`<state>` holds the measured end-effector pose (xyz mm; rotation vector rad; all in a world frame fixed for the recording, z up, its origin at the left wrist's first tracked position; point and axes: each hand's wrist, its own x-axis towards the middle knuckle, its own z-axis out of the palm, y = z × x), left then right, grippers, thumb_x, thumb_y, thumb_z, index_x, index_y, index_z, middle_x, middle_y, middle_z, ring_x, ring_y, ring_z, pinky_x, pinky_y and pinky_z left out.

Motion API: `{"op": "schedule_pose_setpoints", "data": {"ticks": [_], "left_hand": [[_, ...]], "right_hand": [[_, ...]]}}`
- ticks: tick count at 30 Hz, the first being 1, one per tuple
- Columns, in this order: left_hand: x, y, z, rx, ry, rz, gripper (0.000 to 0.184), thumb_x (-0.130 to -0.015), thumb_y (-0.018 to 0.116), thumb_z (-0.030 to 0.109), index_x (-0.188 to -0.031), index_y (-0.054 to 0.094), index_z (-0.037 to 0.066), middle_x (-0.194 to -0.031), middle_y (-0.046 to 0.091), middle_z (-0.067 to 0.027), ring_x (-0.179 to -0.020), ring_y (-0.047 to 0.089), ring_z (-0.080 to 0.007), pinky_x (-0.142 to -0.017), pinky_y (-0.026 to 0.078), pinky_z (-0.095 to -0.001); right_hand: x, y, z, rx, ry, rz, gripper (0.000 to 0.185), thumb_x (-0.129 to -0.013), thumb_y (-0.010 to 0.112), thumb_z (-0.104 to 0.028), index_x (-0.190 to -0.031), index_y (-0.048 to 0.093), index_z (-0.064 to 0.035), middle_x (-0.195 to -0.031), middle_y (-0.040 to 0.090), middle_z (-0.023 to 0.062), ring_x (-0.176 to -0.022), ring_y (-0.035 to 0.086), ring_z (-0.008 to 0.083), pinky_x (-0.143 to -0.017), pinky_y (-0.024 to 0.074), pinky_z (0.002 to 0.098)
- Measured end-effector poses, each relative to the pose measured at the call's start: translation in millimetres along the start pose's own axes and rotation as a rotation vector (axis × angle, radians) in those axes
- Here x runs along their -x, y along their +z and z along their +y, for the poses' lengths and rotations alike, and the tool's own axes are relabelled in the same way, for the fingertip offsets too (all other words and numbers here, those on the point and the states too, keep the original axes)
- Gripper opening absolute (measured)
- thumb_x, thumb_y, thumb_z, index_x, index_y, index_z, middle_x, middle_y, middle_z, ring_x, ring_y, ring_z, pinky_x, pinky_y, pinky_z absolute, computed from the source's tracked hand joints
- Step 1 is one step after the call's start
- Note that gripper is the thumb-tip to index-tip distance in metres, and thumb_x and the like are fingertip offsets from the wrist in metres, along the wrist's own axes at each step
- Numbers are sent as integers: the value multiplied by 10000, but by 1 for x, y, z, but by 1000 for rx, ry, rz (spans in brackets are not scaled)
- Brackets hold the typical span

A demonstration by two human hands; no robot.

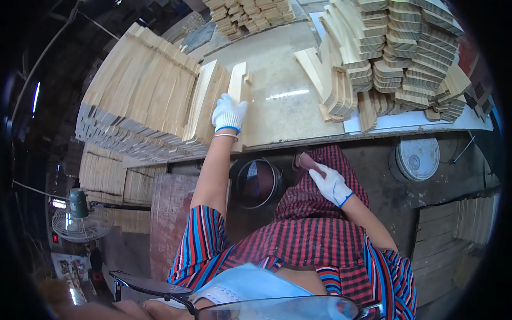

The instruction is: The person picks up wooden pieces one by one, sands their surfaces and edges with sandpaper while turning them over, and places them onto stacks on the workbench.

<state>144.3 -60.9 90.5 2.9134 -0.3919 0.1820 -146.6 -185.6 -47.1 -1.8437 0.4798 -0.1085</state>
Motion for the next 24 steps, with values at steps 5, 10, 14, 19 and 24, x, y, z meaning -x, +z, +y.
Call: {"op": "schedule_pose_setpoints", "data": {"ticks": [5,10,14,19,24], "left_hand": [[-20,22,8,-376,121,69,447,-848,577,423,-1044,628,25,-1080,625,-196,-1009,641,-345,-844,521,-441],[27,3,86,24,475,14,490,-863,571,440,-1079,634,5,-1086,646,-179,-994,643,-334,-838,510,-435],[15,16,146,665,597,-169,556,-871,559,458,-1181,589,-3,-1137,630,-240,-1039,613,-387,-885,476,-428],[-19,-52,212,1041,662,-187,604,-890,517,501,-1214,559,-7,-1111,636,-256,-1029,614,-384,-897,457,-403],[-37,-146,282,870,830,-331,779,-835,540,602,-1302,459,-16,-1118,645,-234,-1054,615,-328,-880,465,-372]], "right_hand": [[1,-3,5,66,-27,1,469,-925,565,-356,-1258,578,-24,-1183,636,204,-1126,603,328,-964,464,359],[-2,-6,7,81,48,-69,518,-915,542,-439,-1260,585,-54,-1176,635,203,-1138,587,349,-976,455,376],[-7,-7,12,102,43,-90,552,-916,508,-497,-1286,572,-93,-1200,626,191,-1156,572,353,-982,445,393],[-8,-9,20,142,42,-80,575,-921,471,-533,-1305,560,-114,-1220,614,194,-1165,561,365,-995,432,399],[-8,-12,13,133,44,-129,573,-931,458,-519,-1303,555,-94,-1257,595,189,-1190,545,359,-1011,418,390]]}}
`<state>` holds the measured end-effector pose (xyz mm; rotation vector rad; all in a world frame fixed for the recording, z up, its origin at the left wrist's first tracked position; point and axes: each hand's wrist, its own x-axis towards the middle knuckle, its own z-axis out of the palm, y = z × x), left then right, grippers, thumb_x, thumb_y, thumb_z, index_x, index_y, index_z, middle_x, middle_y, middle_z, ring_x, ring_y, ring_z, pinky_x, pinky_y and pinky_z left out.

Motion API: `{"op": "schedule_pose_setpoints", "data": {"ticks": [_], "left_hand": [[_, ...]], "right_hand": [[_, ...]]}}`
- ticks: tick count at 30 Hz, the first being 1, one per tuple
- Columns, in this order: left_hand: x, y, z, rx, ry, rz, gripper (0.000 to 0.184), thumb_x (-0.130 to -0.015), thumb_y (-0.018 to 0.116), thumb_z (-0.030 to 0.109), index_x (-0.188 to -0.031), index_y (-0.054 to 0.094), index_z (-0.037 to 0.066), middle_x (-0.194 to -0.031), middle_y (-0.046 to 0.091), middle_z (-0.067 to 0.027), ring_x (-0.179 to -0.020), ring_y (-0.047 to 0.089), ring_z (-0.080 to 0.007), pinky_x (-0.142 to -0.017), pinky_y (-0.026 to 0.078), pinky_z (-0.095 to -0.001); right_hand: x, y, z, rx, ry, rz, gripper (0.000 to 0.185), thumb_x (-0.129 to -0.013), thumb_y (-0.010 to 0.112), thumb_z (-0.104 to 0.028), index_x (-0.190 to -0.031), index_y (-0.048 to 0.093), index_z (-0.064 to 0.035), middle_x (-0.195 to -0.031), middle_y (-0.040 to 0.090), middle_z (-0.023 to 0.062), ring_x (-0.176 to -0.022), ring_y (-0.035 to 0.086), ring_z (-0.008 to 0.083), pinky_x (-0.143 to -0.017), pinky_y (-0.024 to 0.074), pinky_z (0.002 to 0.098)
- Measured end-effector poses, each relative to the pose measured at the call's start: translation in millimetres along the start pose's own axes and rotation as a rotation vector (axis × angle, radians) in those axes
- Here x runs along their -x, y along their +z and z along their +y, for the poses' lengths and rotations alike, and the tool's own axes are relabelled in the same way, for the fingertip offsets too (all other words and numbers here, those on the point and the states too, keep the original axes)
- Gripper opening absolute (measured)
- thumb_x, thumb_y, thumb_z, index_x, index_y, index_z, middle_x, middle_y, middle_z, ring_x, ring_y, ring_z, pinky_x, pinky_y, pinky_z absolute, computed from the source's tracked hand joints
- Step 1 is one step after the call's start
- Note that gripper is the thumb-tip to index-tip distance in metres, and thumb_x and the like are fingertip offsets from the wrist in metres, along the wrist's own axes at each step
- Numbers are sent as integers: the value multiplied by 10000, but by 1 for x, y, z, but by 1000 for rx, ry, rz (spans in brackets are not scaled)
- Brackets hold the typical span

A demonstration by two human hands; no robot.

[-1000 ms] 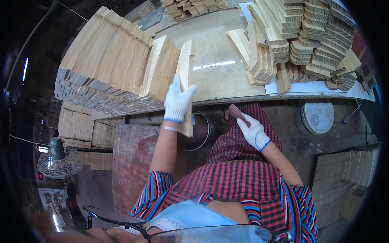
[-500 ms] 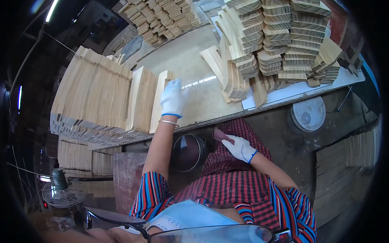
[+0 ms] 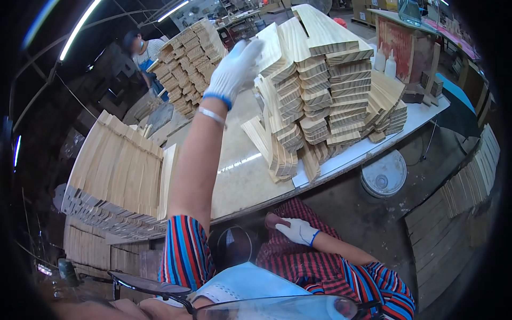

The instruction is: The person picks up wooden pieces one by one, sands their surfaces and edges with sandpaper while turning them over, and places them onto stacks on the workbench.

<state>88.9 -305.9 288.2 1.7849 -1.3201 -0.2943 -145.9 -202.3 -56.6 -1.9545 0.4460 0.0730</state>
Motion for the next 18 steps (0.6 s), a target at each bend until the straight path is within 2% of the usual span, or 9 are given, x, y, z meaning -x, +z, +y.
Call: {"op": "schedule_pose_setpoints", "data": {"ticks": [1,4,5,9,11,12,13,15,18], "left_hand": [[-9,3,21,11,-81,-30,809,-819,555,612,-1320,445,-14,-1130,643,-233,-1061,615,-325,-877,470,-369],[-66,21,26,-575,1,209,375,-957,498,302,-1309,549,185,-991,668,-177,-851,673,-259,-712,505,-354],[-104,23,1,-683,216,13,403,-931,515,309,-1300,559,154,-1002,668,-203,-892,673,-285,-749,502,-368],[-53,11,60,-851,217,-246,580,-805,607,351,-1206,569,-67,-1031,665,-234,-921,672,-304,-779,511,-377],[-46,3,47,-480,-114,27,567,-777,638,325,-1161,573,-87,-1018,663,-241,-887,671,-298,-740,516,-370],[-41,-7,30,-316,-43,161,562,-763,659,344,-1123,570,-79,-964,666,-239,-827,666,-288,-711,514,-366],[-18,-18,23,-258,10,285,681,-705,678,370,-1196,521,-75,-1084,642,-293,-1033,635,-380,-904,489,-385],[72,-29,39,40,-85,258,715,-706,688,294,-1275,443,-62,-1061,641,-230,-907,649,-288,-826,511,-354],[163,-29,-41,-53,88,326,869,-709,681,183,-1438,274,-57,-1139,617,-229,-947,636,-251,-836,506,-321]], "right_hand": [[1,-3,-5,7,8,-22,584,-935,452,-515,-1309,545,-76,-1268,585,196,-1199,536,361,-1013,416,387],[2,-5,-5,-3,-27,-51,610,-935,441,-525,-1314,532,-56,-1262,586,205,-1199,534,368,-1013,414,388],[2,-5,-3,5,-26,-46,610,-935,441,-525,-1314,532,-56,-1262,586,205,-1199,534,368,-1013,414,388],[1,-1,6,49,-25,0,637,-926,441,-551,-1305,542,-48,-1257,587,212,-1194,534,374,-1012,414,384],[5,-2,7,39,-25,47,635,-918,460,-553,-1297,553,-52,-1245,595,212,-1188,541,369,-1010,417,375],[6,-3,8,15,-25,73,629,-914,478,-548,-1293,558,-52,-1238,600,212,-1185,546,362,-1009,419,368],[7,0,12,-100,-39,101,609,-909,511,-529,-1291,562,-57,-1229,608,207,-1184,557,339,-1007,422,351],[2,4,21,-215,-72,141,542,-926,535,-447,-1279,566,-37,-1204,631,192,-1161,584,297,-992,433,336],[17,-18,-16,-375,-138,190,451,-943,556,-341,-1242,583,-5,-1139,670,147,-1086,617,221,-952,449,320]]}}
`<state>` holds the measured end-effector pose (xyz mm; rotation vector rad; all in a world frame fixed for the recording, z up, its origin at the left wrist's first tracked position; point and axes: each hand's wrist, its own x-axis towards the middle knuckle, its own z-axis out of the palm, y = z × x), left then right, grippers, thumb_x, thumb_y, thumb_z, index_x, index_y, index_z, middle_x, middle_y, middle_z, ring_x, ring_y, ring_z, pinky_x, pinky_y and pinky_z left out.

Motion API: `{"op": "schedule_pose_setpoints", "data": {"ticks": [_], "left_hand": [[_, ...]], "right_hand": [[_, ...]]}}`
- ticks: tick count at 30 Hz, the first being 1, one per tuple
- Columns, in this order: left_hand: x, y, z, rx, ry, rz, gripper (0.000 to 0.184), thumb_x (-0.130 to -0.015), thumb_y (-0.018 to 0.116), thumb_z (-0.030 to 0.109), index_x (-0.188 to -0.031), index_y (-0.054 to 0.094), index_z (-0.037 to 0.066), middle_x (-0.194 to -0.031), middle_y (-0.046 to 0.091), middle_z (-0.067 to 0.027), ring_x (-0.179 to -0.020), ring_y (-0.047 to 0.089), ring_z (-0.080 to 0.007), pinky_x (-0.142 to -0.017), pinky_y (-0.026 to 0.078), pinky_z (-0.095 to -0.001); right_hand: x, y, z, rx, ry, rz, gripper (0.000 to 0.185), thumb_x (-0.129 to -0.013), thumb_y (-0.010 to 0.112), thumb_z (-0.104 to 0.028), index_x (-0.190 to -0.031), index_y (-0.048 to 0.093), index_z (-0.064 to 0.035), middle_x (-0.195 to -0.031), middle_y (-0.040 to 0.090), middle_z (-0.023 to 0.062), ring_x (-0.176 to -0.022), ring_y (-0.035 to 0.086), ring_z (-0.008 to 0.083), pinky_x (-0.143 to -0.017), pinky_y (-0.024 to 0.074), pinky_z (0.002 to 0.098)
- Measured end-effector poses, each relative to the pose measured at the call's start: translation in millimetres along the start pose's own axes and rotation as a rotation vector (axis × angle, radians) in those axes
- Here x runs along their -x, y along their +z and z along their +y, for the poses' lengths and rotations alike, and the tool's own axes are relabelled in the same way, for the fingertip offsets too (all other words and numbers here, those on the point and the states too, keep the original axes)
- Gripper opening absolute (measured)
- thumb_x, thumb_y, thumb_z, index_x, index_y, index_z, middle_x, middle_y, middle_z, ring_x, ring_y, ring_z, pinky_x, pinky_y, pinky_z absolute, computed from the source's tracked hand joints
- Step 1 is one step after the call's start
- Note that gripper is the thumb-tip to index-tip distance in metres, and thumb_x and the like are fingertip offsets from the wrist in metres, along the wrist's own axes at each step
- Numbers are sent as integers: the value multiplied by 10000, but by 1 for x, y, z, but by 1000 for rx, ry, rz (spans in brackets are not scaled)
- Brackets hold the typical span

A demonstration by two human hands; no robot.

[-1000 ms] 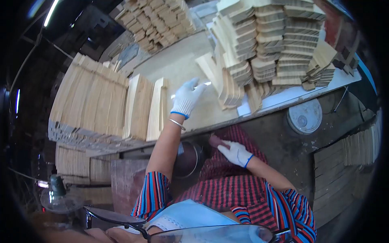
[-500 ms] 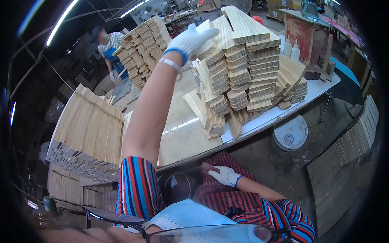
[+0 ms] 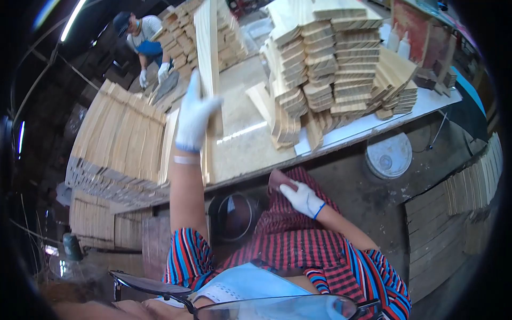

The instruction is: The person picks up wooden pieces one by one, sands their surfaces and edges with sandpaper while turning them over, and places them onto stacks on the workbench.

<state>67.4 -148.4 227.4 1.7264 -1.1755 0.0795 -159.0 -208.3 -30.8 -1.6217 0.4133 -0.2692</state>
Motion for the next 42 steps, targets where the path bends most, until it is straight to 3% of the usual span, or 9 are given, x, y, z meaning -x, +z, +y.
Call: {"op": "schedule_pose_setpoints", "data": {"ticks": [4,10,17,26,29,31,34,38,42], "left_hand": [[158,-10,-45,-157,-411,-85,865,-709,675,149,-1449,277,-53,-1333,502,-289,-1233,528,-317,-1035,388,-343],[256,4,-48,-634,-730,-350,898,-722,719,433,-1432,293,84,-1072,620,-253,-909,645,-412,-743,522,-487],[257,12,-51,-683,-772,-434,910,-739,703,426,-1446,243,86,-999,629,-221,-823,672,-396,-664,548,-474],[253,26,-61,-651,-873,-411,915,-769,682,441,-1473,202,106,-1054,621,-220,-831,663,-418,-680,538,-496],[257,28,-60,-673,-833,-416,925,-765,690,439,-1474,197,108,-1048,623,-211,-820,662,-423,-679,536,-504],[267,33,-68,-836,-627,-318,936,-738,724,459,-1436,259,44,-868,627,-161,-638,673,-308,-521,552,-410],[273,34,-71,-694,-777,-362,945,-753,707,432,-1475,192,103,-1016,625,-202,-782,663,-411,-650,539,-497],[283,35,-67,-685,-758,-367,961,-749,712,432,-1472,183,86,-997,625,-204,-763,665,-403,-638,539,-491],[294,30,-78,-641,-590,-250,880,-765,700,413,-1447,265,69,-911,624,-179,-669,657,-334,-565,535,-440]], "right_hand": [[-11,-3,-32,-162,-138,107,357,-962,555,-255,-1196,609,9,-1098,680,110,-1046,610,160,-924,454,290],[-55,14,-86,195,-354,182,330,-943,559,-195,-1232,587,-38,-1144,651,165,-1027,642,279,-898,480,323],[-134,41,-74,973,-627,110,397,-885,545,-126,-1279,541,-76,-1071,620,131,-1018,584,339,-917,465,411],[-73,88,-80,947,-839,-191,404,-806,566,-125,-1209,573,-157,-1150,570,168,-1155,521,341,-1026,388,454],[-122,61,-101,1127,-595,8,424,-859,522,-164,-1281,525,-128,-1130,578,145,-1071,542,344,-939,421,454],[-135,63,-80,1096,-626,64,423,-860,519,-156,-1282,522,-122,-1132,582,144,-1068,545,339,-933,424,447],[-125,66,-86,1076,-597,84,433,-846,524,-135,-1278,519,-118,-1165,588,140,-1103,546,325,-969,417,423],[-96,69,-82,980,-839,85,370,-786,562,-110,-1156,571,-115,-1031,595,95,-992,567,285,-909,435,428],[-61,85,-82,934,-1026,-119,364,-792,542,-104,-1155,571,-123,-1131,579,126,-1125,549,317,-998,405,439]]}}
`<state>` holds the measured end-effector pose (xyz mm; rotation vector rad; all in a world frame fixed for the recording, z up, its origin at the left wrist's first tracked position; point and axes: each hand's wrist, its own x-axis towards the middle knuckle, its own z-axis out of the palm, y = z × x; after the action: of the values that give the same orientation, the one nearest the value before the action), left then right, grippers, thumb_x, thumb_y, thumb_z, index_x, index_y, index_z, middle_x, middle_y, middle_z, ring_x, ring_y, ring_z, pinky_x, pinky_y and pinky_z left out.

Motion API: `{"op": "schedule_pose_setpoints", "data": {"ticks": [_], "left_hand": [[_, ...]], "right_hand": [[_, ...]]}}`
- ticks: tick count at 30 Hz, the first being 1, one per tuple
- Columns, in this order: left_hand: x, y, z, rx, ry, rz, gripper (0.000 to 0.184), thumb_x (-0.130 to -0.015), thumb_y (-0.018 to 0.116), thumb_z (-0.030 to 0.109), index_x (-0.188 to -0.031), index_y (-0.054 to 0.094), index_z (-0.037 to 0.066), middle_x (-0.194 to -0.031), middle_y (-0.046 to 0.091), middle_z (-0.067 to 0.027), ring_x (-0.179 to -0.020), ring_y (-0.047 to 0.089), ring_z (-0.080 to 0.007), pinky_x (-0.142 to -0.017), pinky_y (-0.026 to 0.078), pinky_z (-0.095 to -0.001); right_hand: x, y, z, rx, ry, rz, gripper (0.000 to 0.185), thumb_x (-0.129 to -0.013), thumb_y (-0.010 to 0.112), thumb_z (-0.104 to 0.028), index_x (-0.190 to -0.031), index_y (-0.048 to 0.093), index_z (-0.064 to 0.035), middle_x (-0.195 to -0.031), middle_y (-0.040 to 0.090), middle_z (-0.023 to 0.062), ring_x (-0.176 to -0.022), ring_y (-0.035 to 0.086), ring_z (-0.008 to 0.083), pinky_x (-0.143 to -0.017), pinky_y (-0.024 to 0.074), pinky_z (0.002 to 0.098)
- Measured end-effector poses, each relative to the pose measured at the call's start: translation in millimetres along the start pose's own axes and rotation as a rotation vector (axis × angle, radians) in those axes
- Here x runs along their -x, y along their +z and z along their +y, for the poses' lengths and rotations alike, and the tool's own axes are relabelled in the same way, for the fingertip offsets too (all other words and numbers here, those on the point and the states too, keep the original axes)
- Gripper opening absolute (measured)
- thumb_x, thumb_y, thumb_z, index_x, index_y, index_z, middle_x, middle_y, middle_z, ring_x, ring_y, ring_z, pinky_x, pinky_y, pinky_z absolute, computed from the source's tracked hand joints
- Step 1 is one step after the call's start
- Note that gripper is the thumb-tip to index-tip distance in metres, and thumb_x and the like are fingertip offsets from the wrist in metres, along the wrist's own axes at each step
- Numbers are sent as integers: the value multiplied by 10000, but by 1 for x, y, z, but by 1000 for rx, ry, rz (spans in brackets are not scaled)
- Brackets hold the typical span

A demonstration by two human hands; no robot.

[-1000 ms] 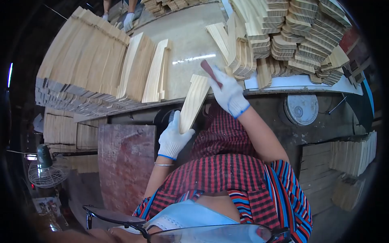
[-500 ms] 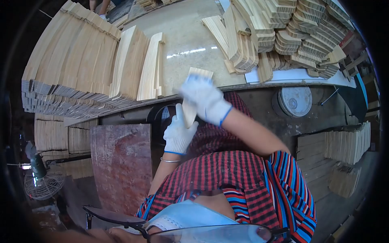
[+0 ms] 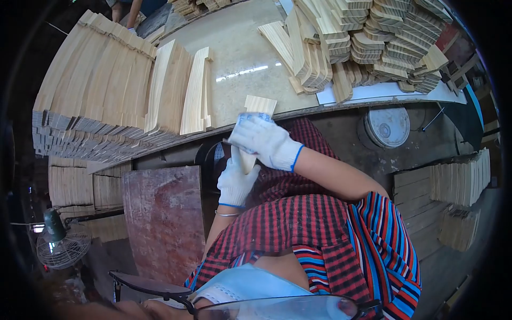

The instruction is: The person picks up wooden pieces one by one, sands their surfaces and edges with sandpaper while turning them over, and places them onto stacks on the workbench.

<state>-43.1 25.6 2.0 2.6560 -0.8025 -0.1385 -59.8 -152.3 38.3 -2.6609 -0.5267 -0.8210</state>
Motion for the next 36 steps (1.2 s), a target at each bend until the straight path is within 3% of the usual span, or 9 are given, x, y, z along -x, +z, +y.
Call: {"op": "schedule_pose_setpoints", "data": {"ticks": [2,4,8,10,12,16,20,29,36], "left_hand": [[0,-3,-10,70,140,145,838,-783,687,411,-1442,292,75,-841,623,-147,-590,650,-267,-497,530,-389],[-5,-25,-9,1227,-228,-542,732,-846,626,411,-1425,337,68,-872,621,-131,-567,599,-216,-494,498,-339],[12,-1,-13,2327,-314,-879,737,-907,498,545,-1437,344,58,-898,592,-141,-600,542,-179,-519,450,-263],[14,10,-13,2322,-340,-837,778,-904,476,588,-1448,328,52,-895,591,-153,-580,534,-178,-497,439,-261],[15,13,-10,2374,-274,-850,786,-901,473,600,-1450,322,58,-911,599,-158,-571,528,-181,-494,438,-267],[16,5,-3,2148,-412,-695,825,-896,436,655,-1427,342,30,-793,534,-112,-504,436,-138,-446,359,-253],[14,6,-6,2301,-353,-749,804,-907,419,647,-1426,340,38,-784,529,-109,-496,432,-136,-444,359,-251],[12,17,-12,2275,-300,-773,759,-922,418,617,-1451,307,84,-846,554,-143,-543,500,-163,-465,418,-260],[8,12,-12,2259,-250,-755,710,-928,431,584,-1381,389,39,-922,593,-186,-606,580,-202,-499,487,-300]], "right_hand": [[-17,-31,11,-13,184,-98,457,-780,561,-87,-1237,553,-86,-1211,583,178,-1232,507,339,-1076,357,453],[-23,-50,41,-91,214,253,411,-861,548,-80,-1269,562,-31,-1228,597,191,-1174,554,343,-1030,405,423],[-23,-45,71,-396,705,197,390,-942,544,-158,-1324,538,-79,-1318,541,211,-1235,513,331,-1032,405,347],[-27,-32,80,-438,867,55,371,-953,547,-189,-1319,557,-129,-1345,511,229,-1274,476,349,-1035,400,332],[-34,-10,78,-463,749,99,428,-956,537,-183,-1374,491,-105,-1356,530,179,-1254,513,272,-1043,393,314],[-43,14,57,-215,271,1,425,-932,553,-168,-1352,510,-128,-1344,522,178,-1279,474,318,-1061,388,376],[12,-4,51,124,163,-29,434,-911,554,-146,-1343,514,-136,-1347,509,181,-1295,448,349,-1087,362,433],[-36,7,54,-207,363,-99,448,-866,542,-86,-1310,522,-141,-1326,514,140,-1305,427,339,-1094,340,441],[37,-14,60,90,287,-74,445,-845,565,-106,-1288,534,-148,-1311,523,144,-1266,459,324,-1090,341,446]]}}
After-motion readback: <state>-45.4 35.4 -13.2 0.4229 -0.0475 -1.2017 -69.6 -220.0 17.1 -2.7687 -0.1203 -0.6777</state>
